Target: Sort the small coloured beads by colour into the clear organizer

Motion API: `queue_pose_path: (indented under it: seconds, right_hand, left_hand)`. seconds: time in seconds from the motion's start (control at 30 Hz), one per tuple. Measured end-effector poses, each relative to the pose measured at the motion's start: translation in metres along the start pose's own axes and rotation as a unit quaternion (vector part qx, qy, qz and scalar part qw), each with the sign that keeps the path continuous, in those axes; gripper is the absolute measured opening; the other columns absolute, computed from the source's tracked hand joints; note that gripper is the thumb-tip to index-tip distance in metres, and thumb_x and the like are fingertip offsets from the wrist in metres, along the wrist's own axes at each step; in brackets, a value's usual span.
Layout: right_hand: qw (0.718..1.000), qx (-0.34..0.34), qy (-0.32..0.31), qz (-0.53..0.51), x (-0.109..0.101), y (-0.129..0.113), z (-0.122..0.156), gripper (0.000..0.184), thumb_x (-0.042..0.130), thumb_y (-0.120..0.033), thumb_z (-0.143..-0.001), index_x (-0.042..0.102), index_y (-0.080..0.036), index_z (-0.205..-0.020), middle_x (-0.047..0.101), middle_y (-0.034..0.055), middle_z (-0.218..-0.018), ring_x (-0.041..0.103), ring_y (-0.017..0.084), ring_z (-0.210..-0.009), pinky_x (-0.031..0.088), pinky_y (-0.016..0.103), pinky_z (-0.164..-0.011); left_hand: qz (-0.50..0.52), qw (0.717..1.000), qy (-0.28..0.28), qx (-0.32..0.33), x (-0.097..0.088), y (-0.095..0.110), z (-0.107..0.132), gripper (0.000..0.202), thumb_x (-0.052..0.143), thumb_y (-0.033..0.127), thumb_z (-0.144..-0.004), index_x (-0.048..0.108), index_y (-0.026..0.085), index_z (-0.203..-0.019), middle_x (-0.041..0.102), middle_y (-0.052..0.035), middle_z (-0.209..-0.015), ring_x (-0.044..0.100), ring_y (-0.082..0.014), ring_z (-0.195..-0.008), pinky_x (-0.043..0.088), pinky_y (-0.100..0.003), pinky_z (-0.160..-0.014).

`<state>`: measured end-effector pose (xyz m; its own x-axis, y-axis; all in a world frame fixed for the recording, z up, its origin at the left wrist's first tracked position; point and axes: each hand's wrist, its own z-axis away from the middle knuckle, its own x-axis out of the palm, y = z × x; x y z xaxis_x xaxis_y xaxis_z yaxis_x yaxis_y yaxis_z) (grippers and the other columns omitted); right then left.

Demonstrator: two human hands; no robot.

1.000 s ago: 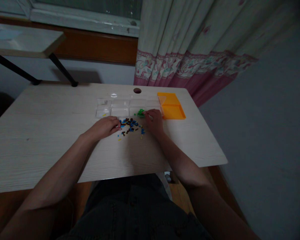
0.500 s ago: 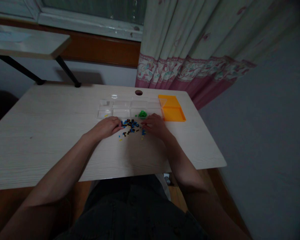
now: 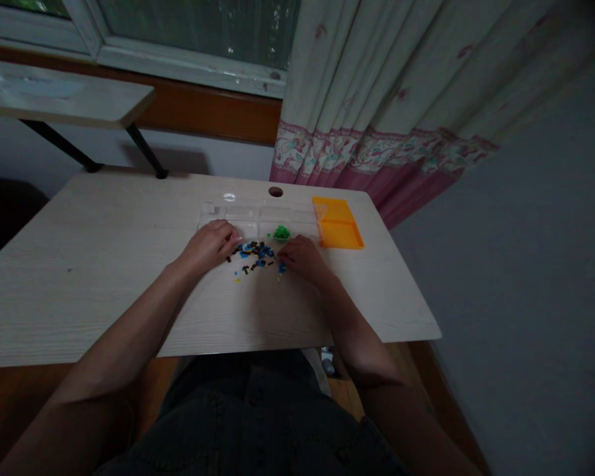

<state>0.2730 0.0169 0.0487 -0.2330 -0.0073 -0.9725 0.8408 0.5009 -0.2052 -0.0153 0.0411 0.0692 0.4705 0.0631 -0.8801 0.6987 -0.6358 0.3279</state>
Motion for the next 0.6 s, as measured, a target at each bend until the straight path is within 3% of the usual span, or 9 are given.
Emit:
queue_pose_path:
  seconds: [0.07,0.17,0.37,0.47,0.6]
  right_hand:
    - [1.0,0.002,0.021,-0.013,0.003,0.002,-0.001,0.015,0.065,-0.029,-0.091,0.078,-0.023,-0.096,0.074,0.0049,-0.097,0.06,0.022,-0.097,0.041,0.035,-0.088]
    - [0.993,0.04,0.106,-0.029,0.007,0.007,-0.003,0.016,0.065,-0.032,-0.091,0.077,-0.024,-0.096,0.074,0.0046,-0.098,0.06,0.022,-0.098,0.04,0.035,-0.091]
    - [0.948,0.159,0.272,-0.05,0.01,0.023,-0.002,0.019,0.063,-0.037,-0.092,0.077,-0.024,-0.095,0.072,0.0053,-0.098,0.06,0.022,-0.102,0.038,0.039,-0.099]
    - [0.927,0.204,0.311,-0.054,0.011,0.03,0.0,0.023,0.06,-0.04,-0.094,0.077,-0.024,-0.096,0.071,0.0061,-0.1,0.058,0.023,-0.102,0.039,0.04,-0.096]
    - [0.912,0.24,0.33,-0.044,0.014,0.035,0.002,0.026,0.057,-0.042,-0.095,0.077,-0.025,-0.097,0.07,0.0072,-0.104,0.055,0.025,-0.105,0.038,0.041,-0.094]
  left_hand:
    - [-0.009,1.0,0.007,-0.003,-0.006,0.003,-0.002,0.034,0.043,0.045,-0.099,0.061,0.018,-0.088,0.063,-0.0085,-0.087,0.058,-0.0239,-0.086,0.045,-0.036,-0.081]
    - [-0.022,0.999,0.017,-0.018,-0.012,0.004,-0.004,0.036,0.043,0.046,-0.099,0.063,0.018,-0.089,0.064,-0.0092,-0.087,0.059,-0.0249,-0.087,0.046,-0.037,-0.083]
    - [-0.052,0.99,0.07,-0.109,-0.009,-0.016,0.009,0.031,0.047,0.043,-0.096,0.064,0.019,-0.086,0.064,-0.0101,-0.084,0.059,-0.0259,-0.087,0.046,-0.038,-0.083]
    - [-0.07,0.982,0.108,-0.136,-0.003,-0.031,0.019,0.03,0.048,0.042,-0.096,0.064,0.018,-0.087,0.063,-0.011,-0.085,0.058,-0.0268,-0.087,0.046,-0.039,-0.082]
    - [-0.074,0.981,0.119,-0.136,0.002,-0.049,0.024,0.027,0.051,0.04,-0.095,0.064,0.018,-0.086,0.062,-0.01,-0.083,0.058,-0.0265,-0.086,0.046,-0.039,-0.082]
